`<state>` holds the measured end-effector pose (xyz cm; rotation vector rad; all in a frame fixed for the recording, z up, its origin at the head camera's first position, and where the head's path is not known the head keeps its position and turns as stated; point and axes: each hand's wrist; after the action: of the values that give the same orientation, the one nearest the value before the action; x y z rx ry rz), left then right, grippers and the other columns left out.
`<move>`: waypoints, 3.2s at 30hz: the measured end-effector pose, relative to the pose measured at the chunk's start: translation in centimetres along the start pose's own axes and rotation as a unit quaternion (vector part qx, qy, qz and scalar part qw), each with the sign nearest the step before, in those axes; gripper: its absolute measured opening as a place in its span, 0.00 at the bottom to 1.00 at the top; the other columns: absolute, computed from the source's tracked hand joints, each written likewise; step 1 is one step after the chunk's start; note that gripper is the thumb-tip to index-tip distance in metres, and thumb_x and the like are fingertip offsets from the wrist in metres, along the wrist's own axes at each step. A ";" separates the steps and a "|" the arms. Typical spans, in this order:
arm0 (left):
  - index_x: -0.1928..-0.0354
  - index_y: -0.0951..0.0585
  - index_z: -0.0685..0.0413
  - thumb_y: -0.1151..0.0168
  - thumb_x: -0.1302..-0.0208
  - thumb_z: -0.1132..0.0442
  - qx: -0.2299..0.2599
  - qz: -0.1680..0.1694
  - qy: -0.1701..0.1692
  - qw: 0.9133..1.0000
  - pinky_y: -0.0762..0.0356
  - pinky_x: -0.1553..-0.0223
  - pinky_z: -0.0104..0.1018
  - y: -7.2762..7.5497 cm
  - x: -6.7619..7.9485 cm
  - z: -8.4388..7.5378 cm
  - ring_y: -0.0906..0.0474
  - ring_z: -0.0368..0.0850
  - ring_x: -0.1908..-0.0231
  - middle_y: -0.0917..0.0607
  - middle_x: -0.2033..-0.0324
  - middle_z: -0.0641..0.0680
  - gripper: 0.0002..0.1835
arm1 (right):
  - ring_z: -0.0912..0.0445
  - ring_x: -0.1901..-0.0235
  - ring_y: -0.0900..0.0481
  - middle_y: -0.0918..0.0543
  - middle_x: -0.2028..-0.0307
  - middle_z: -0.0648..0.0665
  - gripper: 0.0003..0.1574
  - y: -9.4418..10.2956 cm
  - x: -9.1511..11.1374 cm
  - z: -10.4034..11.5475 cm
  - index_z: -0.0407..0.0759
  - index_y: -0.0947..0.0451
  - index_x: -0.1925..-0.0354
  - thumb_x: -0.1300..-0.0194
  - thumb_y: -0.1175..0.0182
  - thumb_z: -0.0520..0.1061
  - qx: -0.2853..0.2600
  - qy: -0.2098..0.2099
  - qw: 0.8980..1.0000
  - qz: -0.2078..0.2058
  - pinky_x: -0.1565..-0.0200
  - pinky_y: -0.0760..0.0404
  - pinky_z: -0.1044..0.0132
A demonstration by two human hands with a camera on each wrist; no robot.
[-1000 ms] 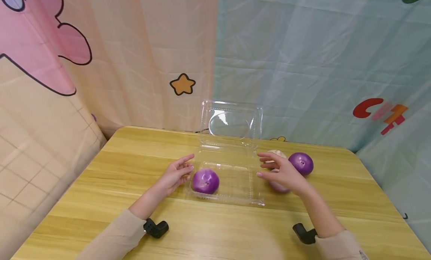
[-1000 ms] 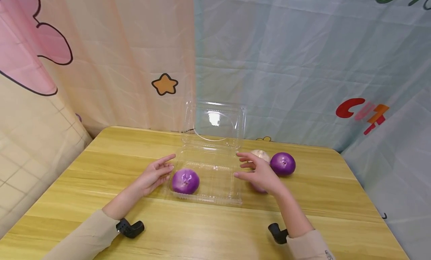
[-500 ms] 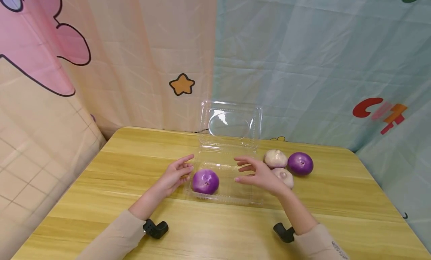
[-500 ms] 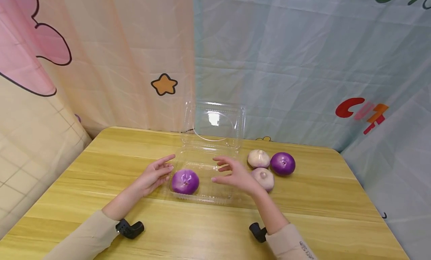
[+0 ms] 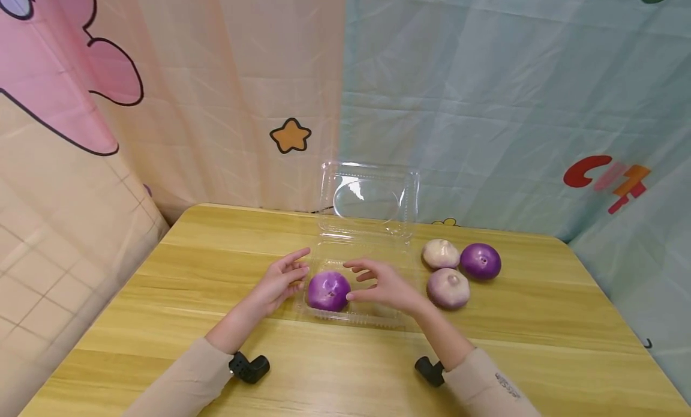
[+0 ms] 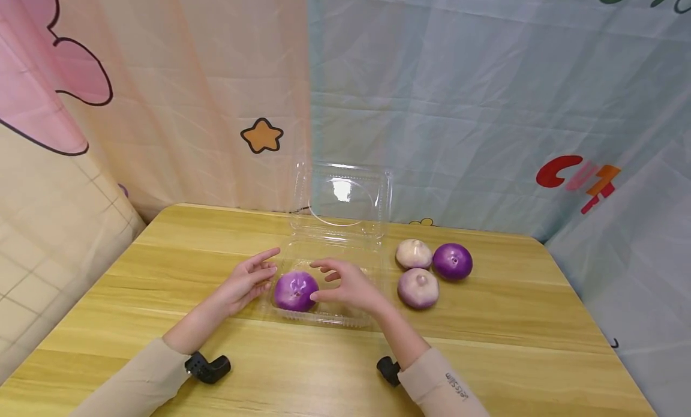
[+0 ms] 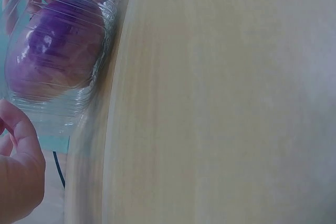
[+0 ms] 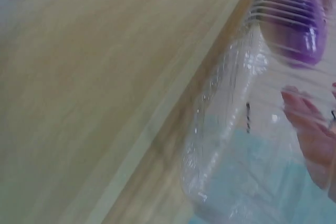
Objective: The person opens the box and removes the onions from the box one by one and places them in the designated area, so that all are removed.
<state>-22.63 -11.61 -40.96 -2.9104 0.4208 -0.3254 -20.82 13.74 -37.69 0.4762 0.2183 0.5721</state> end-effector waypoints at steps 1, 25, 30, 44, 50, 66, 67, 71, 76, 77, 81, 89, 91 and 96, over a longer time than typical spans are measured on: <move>0.31 0.42 0.58 0.51 0.33 0.72 0.000 0.000 -0.001 1.000 0.28 0.70 0.22 0.0 0.0 0.0 0.31 0.37 0.68 0.30 0.61 0.50 0.29 | 0.39 0.49 0.26 0.28 0.44 0.32 0.38 -0.2 -0.2 0.0 0.36 0.33 0.39 0.46 0.32 0.43 -0.001 0.000 1.000 0.002 0.54 0.21 0.58; 0.31 0.43 0.59 0.50 0.32 0.71 -0.013 -0.001 0.001 1.000 0.28 0.69 0.22 -0.1 0.0 -0.1 0.31 0.37 0.67 0.30 0.60 0.51 0.29 | 0.45 0.49 0.25 0.27 0.44 0.40 0.40 -2.7 -2.3 0.4 0.41 0.33 0.37 0.47 0.31 0.46 0.040 -0.020 0.999 0.025 0.54 0.21 0.61; 0.31 0.43 0.59 0.50 0.32 0.71 -0.015 -0.002 0.002 1.000 0.28 0.68 0.23 0.0 0.0 -0.1 0.31 0.37 0.67 0.30 0.60 0.51 0.29 | 0.46 0.48 0.25 0.27 0.44 0.42 0.41 -2.9 -2.4 0.2 0.43 0.33 0.37 0.48 0.30 0.44 0.049 -0.020 0.998 0.025 0.53 0.21 0.61; 0.31 0.42 0.60 0.50 0.33 0.73 0.004 -0.006 0.009 1.000 0.28 0.70 0.22 -0.2 0.0 0.0 0.31 0.36 0.70 0.30 0.62 0.51 0.29 | 0.45 0.49 0.25 0.27 0.44 0.41 0.40 -3.1 -2.1 0.0 0.43 0.32 0.38 0.48 0.29 0.44 0.034 -0.023 0.999 0.013 0.54 0.20 0.60; 0.31 0.42 0.61 0.50 0.34 0.73 0.002 -0.007 0.005 1.000 0.27 0.71 0.22 -0.2 0.1 0.0 0.30 0.35 0.71 0.29 0.62 0.51 0.29 | 0.45 0.50 0.25 0.26 0.45 0.41 0.40 -2.8 -1.8 0.1 0.42 0.31 0.39 0.49 0.29 0.46 0.029 -0.019 0.999 0.000 0.56 0.20 0.61; 0.31 0.41 0.60 0.50 0.33 0.71 -0.029 -0.001 -0.003 1.000 0.28 0.71 0.22 0.1 0.0 0.1 0.31 0.35 0.70 0.30 0.61 0.50 0.29 | 0.44 0.50 0.25 0.25 0.46 0.40 0.39 -0.7 -0.2 0.2 0.43 0.30 0.40 0.49 0.29 0.46 0.033 -0.031 0.999 -0.027 0.56 0.20 0.59; 0.31 0.41 0.59 0.50 0.33 0.71 -0.030 -0.001 -0.004 1.000 0.28 0.71 0.22 0.1 0.0 0.1 0.31 0.35 0.70 0.30 0.61 0.50 0.29 | 0.44 0.50 0.25 0.25 0.46 0.40 0.39 -0.5 -0.1 0.2 0.44 0.30 0.40 0.49 0.29 0.45 0.030 -0.033 0.999 -0.029 0.55 0.20 0.59; 0.31 0.41 0.59 0.50 0.33 0.71 -0.033 0.000 -0.006 0.999 0.28 0.71 0.22 0.0 0.0 -0.1 0.32 0.36 0.70 0.30 0.61 0.50 0.28 | 0.43 0.49 0.27 0.26 0.45 0.40 0.39 0.2 0.3 0.3 0.42 0.31 0.39 0.48 0.30 0.45 0.019 -0.041 0.999 -0.029 0.54 0.21 0.58; 0.31 0.41 0.59 0.51 0.32 0.71 -0.033 0.006 -0.008 0.999 0.29 0.71 0.23 0.0 0.0 -0.1 0.32 0.36 0.71 0.31 0.61 0.50 0.28 | 0.43 0.48 0.27 0.27 0.44 0.38 0.39 1.0 0.9 0.2 0.41 0.32 0.38 0.47 0.30 0.44 0.002 -0.048 0.998 -0.033 0.53 0.21 0.57; 0.31 0.42 0.59 0.51 0.32 0.71 -0.033 0.007 -0.010 0.999 0.29 0.71 0.23 0.0 0.0 -0.1 0.32 0.36 0.71 0.31 0.61 0.50 0.28 | 0.43 0.48 0.27 0.27 0.44 0.38 0.39 1.1 1.1 0.2 0.41 0.32 0.38 0.47 0.30 0.44 -0.002 -0.049 0.998 -0.035 0.53 0.21 0.57; 0.31 0.42 0.59 0.51 0.32 0.71 -0.036 0.010 -0.012 0.999 0.29 0.72 0.23 0.0 0.0 -0.1 0.32 0.36 0.71 0.31 0.61 0.50 0.28 | 0.43 0.48 0.27 0.28 0.43 0.39 0.40 1.7 1.6 0.3 0.44 0.32 0.38 0.48 0.30 0.46 -0.006 -0.048 0.998 -0.043 0.53 0.21 0.57; 0.31 0.42 0.58 0.51 0.32 0.70 -0.034 0.008 -0.007 0.999 0.29 0.71 0.22 0.1 -0.1 -0.1 0.32 0.36 0.71 0.31 0.61 0.50 0.28 | 0.43 0.48 0.27 0.28 0.42 0.41 0.41 3.0 2.8 0.1 0.45 0.32 0.38 0.49 0.29 0.48 0.006 -0.060 0.996 -0.069 0.53 0.21 0.58; 0.31 0.42 0.59 0.50 0.32 0.70 -0.034 0.009 -0.007 0.999 0.29 0.71 0.23 0.1 -0.1 -0.1 0.32 0.36 0.71 0.31 0.61 0.50 0.28 | 0.43 0.48 0.27 0.28 0.42 0.41 0.41 3.3 3.2 0.2 0.46 0.31 0.38 0.49 0.29 0.49 0.018 -0.063 0.995 -0.078 0.53 0.21 0.58; 0.31 0.42 0.58 0.51 0.32 0.71 -0.034 0.008 -0.007 0.999 0.30 0.71 0.23 0.0 0.0 -0.3 0.33 0.37 0.72 0.31 0.61 0.50 0.28 | 0.43 0.48 0.27 0.29 0.42 0.40 0.41 4.0 4.1 0.4 0.46 0.31 0.38 0.50 0.29 0.49 0.026 -0.070 0.993 -0.090 0.53 0.21 0.57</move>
<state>-22.64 -11.63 -40.69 -2.9716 0.4600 -0.2938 -19.18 18.86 -35.65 0.5388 0.1402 0.3553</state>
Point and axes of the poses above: each hand's wrist, its own x-axis away from the middle knuckle, its own y-axis out of the back of the hand, z = x × y
